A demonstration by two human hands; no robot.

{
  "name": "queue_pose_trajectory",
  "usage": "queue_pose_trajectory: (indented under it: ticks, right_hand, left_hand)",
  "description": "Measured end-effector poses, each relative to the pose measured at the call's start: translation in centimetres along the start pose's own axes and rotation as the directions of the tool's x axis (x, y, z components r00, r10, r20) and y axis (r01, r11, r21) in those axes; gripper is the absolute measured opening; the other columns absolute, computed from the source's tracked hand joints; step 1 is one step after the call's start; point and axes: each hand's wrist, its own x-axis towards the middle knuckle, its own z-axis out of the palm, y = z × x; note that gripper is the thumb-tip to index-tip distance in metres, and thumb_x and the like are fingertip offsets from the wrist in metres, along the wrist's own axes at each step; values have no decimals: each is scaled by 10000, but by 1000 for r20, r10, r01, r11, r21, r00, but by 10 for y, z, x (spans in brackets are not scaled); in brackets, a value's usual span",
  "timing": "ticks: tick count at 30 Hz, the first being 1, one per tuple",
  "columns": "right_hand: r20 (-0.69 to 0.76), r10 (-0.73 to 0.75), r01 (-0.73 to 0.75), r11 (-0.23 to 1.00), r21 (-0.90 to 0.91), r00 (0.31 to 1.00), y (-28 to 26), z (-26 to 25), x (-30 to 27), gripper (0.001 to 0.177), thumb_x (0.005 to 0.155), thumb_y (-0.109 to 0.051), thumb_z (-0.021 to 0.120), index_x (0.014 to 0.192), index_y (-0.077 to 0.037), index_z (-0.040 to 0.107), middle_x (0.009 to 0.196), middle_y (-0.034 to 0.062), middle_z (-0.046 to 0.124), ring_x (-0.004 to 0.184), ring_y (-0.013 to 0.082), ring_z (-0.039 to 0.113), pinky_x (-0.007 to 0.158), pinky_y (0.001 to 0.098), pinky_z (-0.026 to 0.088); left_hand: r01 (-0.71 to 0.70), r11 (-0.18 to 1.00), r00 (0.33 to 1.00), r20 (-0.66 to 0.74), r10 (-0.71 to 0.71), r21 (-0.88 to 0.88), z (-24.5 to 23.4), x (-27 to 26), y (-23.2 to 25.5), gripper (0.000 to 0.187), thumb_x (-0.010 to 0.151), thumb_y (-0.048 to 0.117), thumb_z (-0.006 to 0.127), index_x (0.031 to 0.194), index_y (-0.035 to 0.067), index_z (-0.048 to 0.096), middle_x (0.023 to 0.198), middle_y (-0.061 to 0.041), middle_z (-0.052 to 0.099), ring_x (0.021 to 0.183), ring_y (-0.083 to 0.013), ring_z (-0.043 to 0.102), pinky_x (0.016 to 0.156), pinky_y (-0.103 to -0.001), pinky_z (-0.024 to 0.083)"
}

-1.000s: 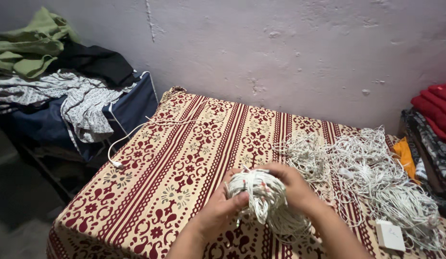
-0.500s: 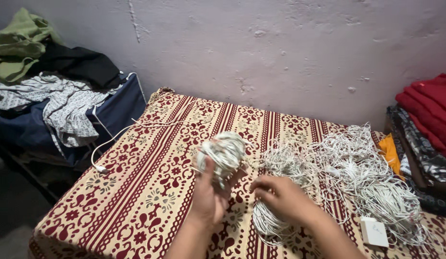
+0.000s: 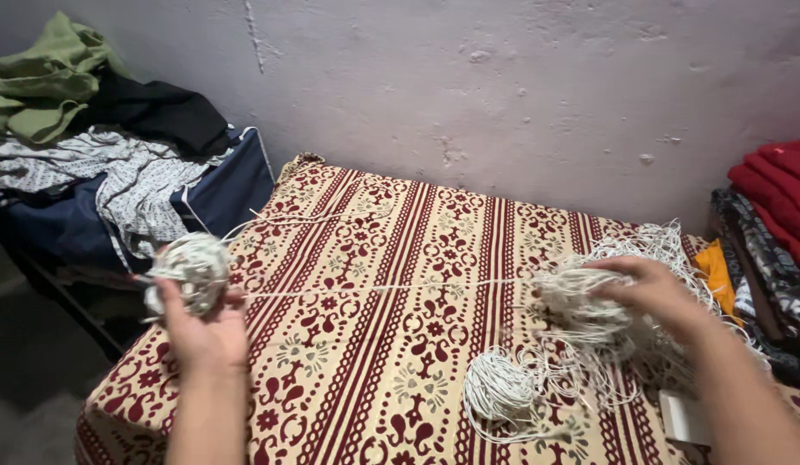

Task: The person untangles a large pile of white cables on a patterned tablecloth and coils them into neat bundles by hand. They repeatedly pick up tangled sections, separate strands, and form compact coils, placing each finished bundle on the table.

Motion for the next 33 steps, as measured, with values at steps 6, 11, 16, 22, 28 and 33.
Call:
queue_pose_trajectory:
  ticks: [6,11,16,22,28,33]
  right_hand:
    - [-422,130,123,844,522,897,27,-54,51,476,867,-49,594,1342,-43,599,1270,206,649,1109,309,627,958,464,502]
    - [-414,-43,60,998,30,909,-43,-27,18,793,878,-6,627,1537,-230,247,1518,221,284,1285,370,371,974,563,375]
    - [125,-257,270,957,-102,958,-125,68,-61,699,871,-151,589,1492,-283,297,1595,-36,296,1405,209,339,1128,429,362]
    - [556,-412,408,902,139,722,-160,152,-144,677,888,-191,611,1478,-164,280,1357,72,422,1227,201,424,1023,405,397]
    - [360,-356,451,863,-229,863,-145,119,-165,247,943,-318,559,955,-114,699,783,-1,691,689,101,610,649,238,537]
    - [111,-552,563,815,-138,827,-133,100,-126,204,902,-283,595,896,-136,737,766,13,719,623,135,616,578,267,540]
  left_hand:
    - [-35,992,998,52,29,117,-16,5,15,540,905,485,501,1393,254,487,1214,-38,591,934,-111,507,694,-217,499]
    - [137,960,988,37,-150,243,14,-41,-3,557,868,435,622,1327,166,456,1192,-58,585,952,-147,563,737,-213,544]
    - [326,914,903,206,-376,241,45,-97,-29,671,774,434,679,1329,115,478,1146,-80,625,925,-185,600,735,-219,556]
    - [440,896,812,401,-424,55,67,-127,-46,677,781,390,730,1324,58,497,1121,-128,612,958,-243,642,791,-318,613]
    - [-208,609,760,518,-392,766,57,-118,-38,533,766,283,723,1235,191,486,1161,-74,690,992,-189,713,753,-286,656]
    - [56,611,479,516,-710,790,44,-143,-56,667,702,264,808,1280,122,507,1067,-118,707,885,-195,705,712,-285,627]
